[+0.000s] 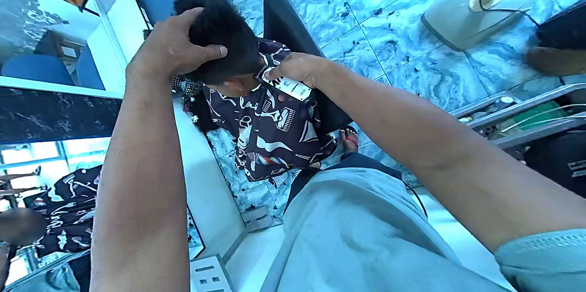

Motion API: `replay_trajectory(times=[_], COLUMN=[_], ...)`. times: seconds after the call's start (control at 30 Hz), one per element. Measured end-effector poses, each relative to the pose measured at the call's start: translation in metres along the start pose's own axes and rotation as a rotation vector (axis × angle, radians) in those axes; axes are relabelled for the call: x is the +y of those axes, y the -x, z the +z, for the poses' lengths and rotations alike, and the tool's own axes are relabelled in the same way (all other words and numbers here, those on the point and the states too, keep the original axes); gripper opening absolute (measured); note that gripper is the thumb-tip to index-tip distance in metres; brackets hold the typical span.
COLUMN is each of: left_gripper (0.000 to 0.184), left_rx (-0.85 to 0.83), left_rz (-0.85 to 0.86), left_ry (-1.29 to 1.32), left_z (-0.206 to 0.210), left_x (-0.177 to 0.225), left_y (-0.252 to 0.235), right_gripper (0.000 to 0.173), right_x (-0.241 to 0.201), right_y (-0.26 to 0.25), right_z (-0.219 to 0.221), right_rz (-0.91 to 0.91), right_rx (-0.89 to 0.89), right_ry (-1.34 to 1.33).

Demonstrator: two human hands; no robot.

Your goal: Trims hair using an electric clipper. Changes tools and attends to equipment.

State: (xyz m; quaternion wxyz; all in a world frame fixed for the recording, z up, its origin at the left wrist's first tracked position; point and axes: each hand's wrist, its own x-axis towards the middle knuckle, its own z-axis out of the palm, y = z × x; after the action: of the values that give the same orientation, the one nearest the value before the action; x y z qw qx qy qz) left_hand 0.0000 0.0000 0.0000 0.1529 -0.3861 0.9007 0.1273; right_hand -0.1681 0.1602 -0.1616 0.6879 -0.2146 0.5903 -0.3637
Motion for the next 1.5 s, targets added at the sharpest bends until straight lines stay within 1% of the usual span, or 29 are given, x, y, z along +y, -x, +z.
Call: replay_trajectory(times=[0.1,0.3,0.47,0.6,0.87,0.93,1.07,1.17,1.3,1.37,1.5], left_gripper=[0.078,0.076,0.074,0.071,0.071,0.071,0.073,0.074,0.071,0.072,0.075], left_rx=[-0.006,-0.012,-0.021,-0.021,-0.018,-0.020,-0.025,-0.025,-0.027,-0.031,-0.029], left_rz=[-0.002,0.016,-0.012,-0.005,0.009,0.010,0.002,0.002,0.005,-0.001,-0.003], left_ry=[0.007,0.022,0.021,0.020,0.026,0.036,0.030,0.030,0.042,0.039,0.026], left_z=[0.000,0.001,0.001,0.001,0.003,0.003,0.003,0.003,0.003,0.003,0.003], left_x=[-0.005,-0.008,-0.009,-0.007,-0.011,-0.010,-0.011,-0.011,-0.012,-0.011,-0.013], left_y=[-0.001,0.001,0.001,0.001,0.000,-0.001,-0.001,-0.001,0.000,0.001,0.000], right_gripper=[0.045,0.040,0.042,0.041,0.043,0.041,0.043,0.040,0.041,0.040,0.041], right_x=[0.003,0.003,0.003,0.002,0.001,0.003,0.007,0.010,0.008,0.008,0.006], right_y=[-0.002,0.000,0.000,0.001,-0.002,-0.002,-0.003,-0.005,-0.005,-0.004,-0.003], right_z=[0.000,0.002,0.004,0.003,0.005,0.003,0.005,0.002,0.004,0.003,0.004], right_rz=[0.001,-0.029,-0.029,-0.036,-0.017,-0.047,-0.033,-0.062,-0.034,-0.052,-0.018], right_rx=[0.000,-0.017,-0.009,-0.013,0.010,-0.021,-0.030,-0.076,-0.044,-0.060,-0.052], right_ry=[-0.011,-0.012,-0.017,-0.021,0.034,0.000,-0.013,-0.067,-0.052,-0.074,-0.058])
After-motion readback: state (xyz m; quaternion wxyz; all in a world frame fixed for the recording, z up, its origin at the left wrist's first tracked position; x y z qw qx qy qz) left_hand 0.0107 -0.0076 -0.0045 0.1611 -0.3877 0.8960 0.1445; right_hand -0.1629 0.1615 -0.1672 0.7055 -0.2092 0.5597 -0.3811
